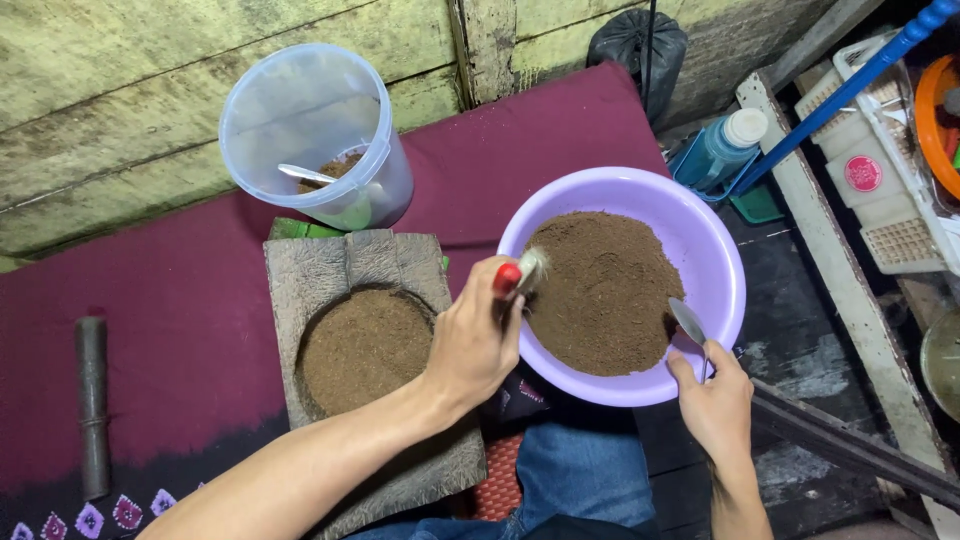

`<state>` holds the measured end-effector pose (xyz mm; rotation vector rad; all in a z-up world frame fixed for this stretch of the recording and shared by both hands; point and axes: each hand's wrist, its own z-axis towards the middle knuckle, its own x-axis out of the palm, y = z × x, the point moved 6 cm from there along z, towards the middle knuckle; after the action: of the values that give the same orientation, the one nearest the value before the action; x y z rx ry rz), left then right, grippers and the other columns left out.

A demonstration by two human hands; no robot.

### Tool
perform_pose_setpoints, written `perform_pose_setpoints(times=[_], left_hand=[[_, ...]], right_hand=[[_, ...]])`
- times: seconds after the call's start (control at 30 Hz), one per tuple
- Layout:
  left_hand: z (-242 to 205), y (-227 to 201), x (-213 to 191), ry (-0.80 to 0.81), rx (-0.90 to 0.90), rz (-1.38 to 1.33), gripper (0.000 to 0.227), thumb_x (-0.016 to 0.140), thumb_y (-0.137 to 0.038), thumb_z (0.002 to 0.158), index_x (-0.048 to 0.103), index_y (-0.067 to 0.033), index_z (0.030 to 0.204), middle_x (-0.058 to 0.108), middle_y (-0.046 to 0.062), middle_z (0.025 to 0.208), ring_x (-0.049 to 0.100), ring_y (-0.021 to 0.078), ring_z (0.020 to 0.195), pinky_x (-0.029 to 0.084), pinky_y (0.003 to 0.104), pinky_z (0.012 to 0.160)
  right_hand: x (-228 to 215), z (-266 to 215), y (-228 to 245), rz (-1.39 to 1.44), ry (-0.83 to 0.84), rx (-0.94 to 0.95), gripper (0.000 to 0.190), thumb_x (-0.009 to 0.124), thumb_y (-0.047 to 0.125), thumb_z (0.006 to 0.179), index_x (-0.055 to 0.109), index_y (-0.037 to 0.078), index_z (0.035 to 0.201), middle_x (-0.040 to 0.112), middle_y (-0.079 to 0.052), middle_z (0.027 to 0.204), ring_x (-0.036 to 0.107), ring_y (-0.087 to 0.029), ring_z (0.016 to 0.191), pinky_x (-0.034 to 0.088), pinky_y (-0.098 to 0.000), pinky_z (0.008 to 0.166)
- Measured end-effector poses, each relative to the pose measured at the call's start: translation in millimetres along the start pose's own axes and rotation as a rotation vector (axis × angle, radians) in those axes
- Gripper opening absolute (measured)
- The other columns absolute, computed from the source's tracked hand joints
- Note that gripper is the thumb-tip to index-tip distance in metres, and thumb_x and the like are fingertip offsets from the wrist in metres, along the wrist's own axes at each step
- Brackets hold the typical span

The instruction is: Scraping and cleaning brown powder from a wooden mortar using a small spoon and a brush.

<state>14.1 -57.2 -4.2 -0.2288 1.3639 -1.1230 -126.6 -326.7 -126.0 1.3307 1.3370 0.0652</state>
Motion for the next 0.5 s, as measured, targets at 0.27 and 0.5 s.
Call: perform_pose_setpoints(times=[0.27,0.5], left_hand=[[3.0,19.0,17.3,0.231,-0.345,-0.207,0.037,0.055,-0.024,0.096,0.049,0.0056,0.119,0.064,0.026,0.116,0.067,0.041,0.101,0.053,0.051,0.087],[18.9,26.8,-82.9,-0.367,-0.338,-0.251,0.04,0.069,-0.016,0.088,0.05,-0.0085,0.122,0.064,0.01,0.11,0.062,0.0195,0.095,0.05,0.032,0.084]], right_hand=[[0.2,-2.1,8.8,0.06,-0.012,-0.002,0.014,0.066,0.015,0.086,0.059,0.012,0.098,0.06,-0.002,0.099,0.054,-0.019,0.091,0.039,-0.0327,0.085],[-0.6,-19.3,35.6,0.401,-0.115,0.227,0.048,0.055,-0.001,0.082,0.075,0.021,0.121,0.065,-0.001,0.092,0.04,-0.014,0.049,0.038,-0.0301,0.04]])
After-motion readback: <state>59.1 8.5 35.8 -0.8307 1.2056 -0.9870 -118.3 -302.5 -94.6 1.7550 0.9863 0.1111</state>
